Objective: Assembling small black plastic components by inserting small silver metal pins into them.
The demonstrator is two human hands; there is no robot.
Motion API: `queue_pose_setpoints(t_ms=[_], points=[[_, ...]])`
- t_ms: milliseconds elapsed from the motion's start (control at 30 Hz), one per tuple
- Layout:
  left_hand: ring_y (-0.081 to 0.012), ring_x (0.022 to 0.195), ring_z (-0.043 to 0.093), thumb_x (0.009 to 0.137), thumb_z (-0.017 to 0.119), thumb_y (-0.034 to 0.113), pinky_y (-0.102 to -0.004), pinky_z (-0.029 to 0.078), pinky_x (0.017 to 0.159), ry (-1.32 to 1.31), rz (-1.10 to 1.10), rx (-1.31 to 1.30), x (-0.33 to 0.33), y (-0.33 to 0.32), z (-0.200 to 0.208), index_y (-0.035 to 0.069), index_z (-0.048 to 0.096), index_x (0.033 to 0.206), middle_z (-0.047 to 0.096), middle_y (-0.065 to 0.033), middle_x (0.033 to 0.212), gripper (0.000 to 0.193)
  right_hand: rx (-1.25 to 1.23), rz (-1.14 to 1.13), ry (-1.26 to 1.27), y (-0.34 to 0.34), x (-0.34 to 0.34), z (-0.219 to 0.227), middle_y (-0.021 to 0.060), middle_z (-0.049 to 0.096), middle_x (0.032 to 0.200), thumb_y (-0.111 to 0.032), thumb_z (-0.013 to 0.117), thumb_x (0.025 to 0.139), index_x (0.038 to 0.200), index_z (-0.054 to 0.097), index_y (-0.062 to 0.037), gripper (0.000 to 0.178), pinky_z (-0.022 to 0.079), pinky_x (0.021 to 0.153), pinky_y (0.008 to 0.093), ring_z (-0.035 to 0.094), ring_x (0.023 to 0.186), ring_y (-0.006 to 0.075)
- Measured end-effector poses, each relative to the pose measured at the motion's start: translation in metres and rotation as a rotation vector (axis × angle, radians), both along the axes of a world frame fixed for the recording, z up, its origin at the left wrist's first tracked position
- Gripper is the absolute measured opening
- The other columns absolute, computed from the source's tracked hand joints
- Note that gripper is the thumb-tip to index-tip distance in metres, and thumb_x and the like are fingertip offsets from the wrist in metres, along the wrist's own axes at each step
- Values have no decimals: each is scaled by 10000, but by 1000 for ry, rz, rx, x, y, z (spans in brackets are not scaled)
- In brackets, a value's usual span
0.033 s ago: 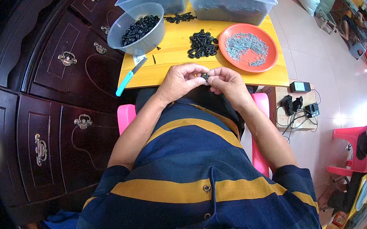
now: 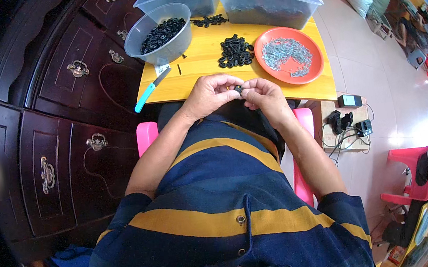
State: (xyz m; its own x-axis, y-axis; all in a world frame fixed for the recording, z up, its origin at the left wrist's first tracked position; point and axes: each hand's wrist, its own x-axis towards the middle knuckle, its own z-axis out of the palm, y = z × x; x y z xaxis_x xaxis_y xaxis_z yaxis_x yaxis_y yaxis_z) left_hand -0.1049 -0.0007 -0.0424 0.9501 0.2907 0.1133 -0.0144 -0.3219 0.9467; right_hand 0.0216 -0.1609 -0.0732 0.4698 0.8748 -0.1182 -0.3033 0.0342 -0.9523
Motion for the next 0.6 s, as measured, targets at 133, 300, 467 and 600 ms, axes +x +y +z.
queue_pose_setpoints(t_ms=[133, 300, 467, 600], points=[[-13, 687, 515, 853, 750, 52, -187, 446, 624, -11, 1, 42, 0, 1, 1, 44, 748, 1060, 599, 66, 785, 207, -36, 15, 33, 1, 0, 0, -9, 679, 864, -137, 687, 930, 1034, 666, -64, 129, 492, 652, 206, 606, 711, 57], [-16, 669, 504, 848, 746, 49, -191, 436, 609, 1, -26, 49, 0, 3, 3, 58, 753, 1069, 594, 65, 772, 222, -47, 21, 43, 1, -1, 0, -12, 680, 864, -175, 680, 946, 1019, 668, -67, 131, 490, 642, 201, 605, 704, 53], [-17, 657, 499, 847, 732, 30, -193, 432, 599, 10, -47, 93, 1, 2, 8, 64, 754, 1067, 573, 68, 746, 224, -63, 42, 95, 2, 0, -1, -17, 679, 870, -229, 676, 962, 1022, 669, -76, 164, 498, 646, 205, 606, 696, 52], [-45, 631, 528, 790, 787, 91, -217, 461, 591, -23, 1, 238, 4, -4, 9, 57, 727, 1091, 586, 23, 764, 309, -49, 50, 163, 4, 2, -5, -18, 690, 894, -271, 633, 988, 1036, 668, -92, 189, 503, 680, 209, 621, 751, 53]])
